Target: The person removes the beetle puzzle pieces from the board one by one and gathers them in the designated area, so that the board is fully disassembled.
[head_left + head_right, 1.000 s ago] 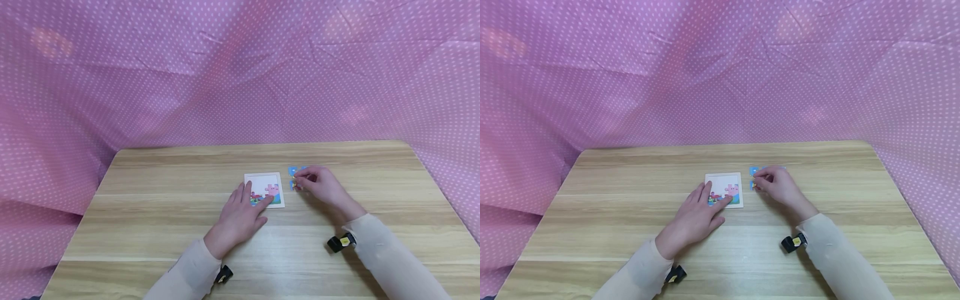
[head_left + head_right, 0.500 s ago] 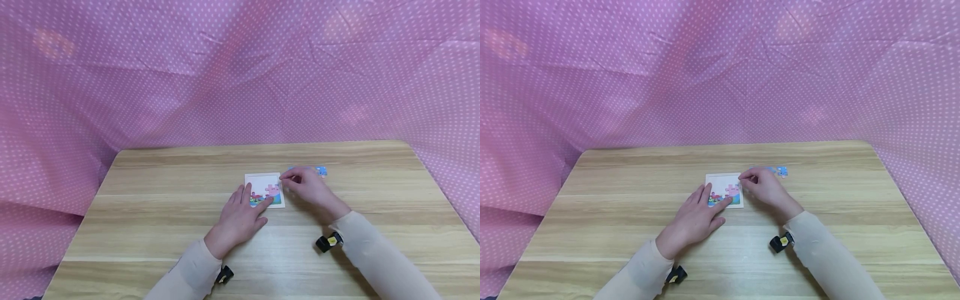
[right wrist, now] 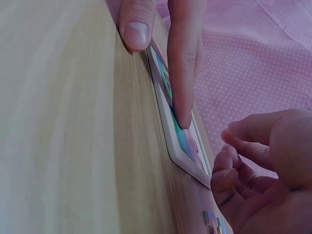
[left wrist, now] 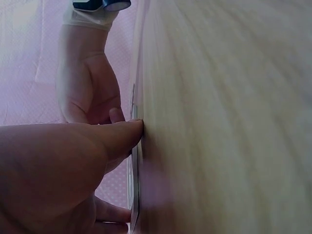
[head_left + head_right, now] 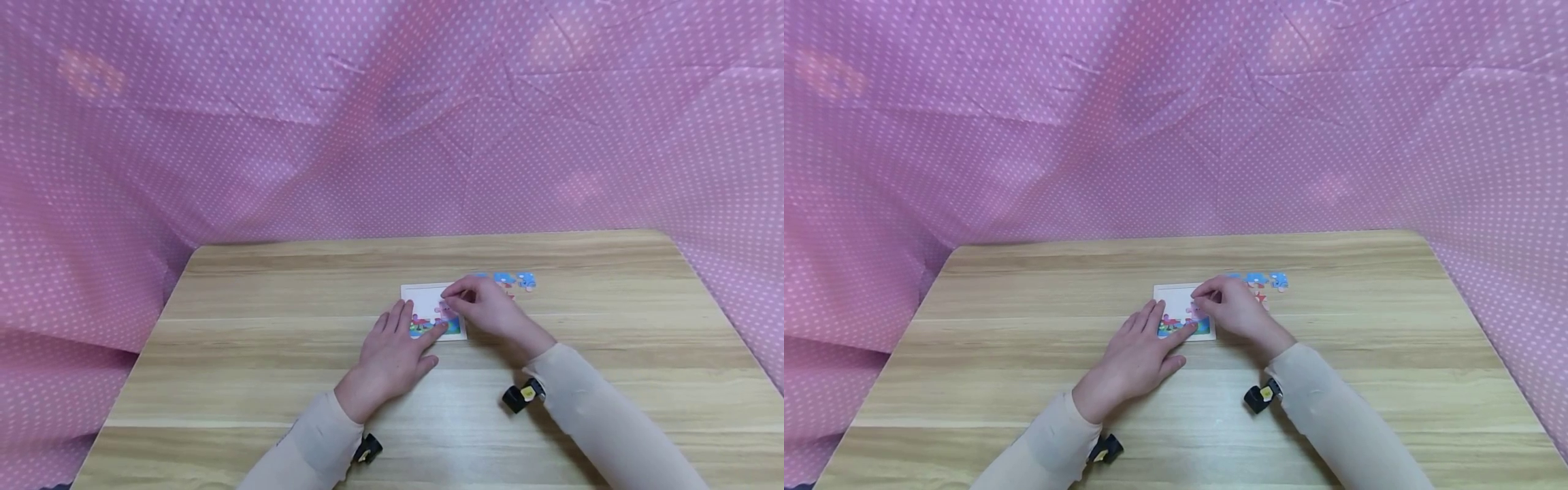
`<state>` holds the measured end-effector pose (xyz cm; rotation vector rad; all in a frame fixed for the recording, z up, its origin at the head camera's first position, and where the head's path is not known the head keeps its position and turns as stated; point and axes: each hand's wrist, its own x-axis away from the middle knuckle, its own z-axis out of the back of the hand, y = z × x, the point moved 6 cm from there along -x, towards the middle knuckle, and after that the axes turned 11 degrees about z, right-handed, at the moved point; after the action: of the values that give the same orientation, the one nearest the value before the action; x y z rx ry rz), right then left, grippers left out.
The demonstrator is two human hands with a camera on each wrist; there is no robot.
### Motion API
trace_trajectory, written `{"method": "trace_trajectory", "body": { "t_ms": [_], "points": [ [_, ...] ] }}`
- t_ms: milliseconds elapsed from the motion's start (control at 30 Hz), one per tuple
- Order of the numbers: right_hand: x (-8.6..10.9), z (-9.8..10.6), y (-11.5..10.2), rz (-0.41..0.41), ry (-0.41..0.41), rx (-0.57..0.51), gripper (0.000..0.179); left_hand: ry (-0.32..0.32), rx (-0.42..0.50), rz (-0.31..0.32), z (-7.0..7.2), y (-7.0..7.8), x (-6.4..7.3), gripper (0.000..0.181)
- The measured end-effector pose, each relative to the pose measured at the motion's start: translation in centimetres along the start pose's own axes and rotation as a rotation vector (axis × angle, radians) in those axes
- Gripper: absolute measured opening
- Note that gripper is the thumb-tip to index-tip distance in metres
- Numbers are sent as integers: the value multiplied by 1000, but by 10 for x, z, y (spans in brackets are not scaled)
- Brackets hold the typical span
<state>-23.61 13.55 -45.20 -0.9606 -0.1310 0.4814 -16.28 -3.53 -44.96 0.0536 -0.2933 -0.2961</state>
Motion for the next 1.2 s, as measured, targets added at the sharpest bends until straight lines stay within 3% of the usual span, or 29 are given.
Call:
{"method": "trace_trajectory", "body": {
  "t_ms": [200, 733, 1200],
  "points": [
    [-2, -5, -1, -2, -14, 23, 18, -13, 0, 2, -1, 0, -1, 56],
    [-10, -14, 1, -42, -57, 205, 18, -14, -4, -5, -2, 0, -3, 55],
    [-11, -14, -2, -57, -28, 226, 13, -12, -10, -6, -1, 1, -3, 55]
  ]
}}
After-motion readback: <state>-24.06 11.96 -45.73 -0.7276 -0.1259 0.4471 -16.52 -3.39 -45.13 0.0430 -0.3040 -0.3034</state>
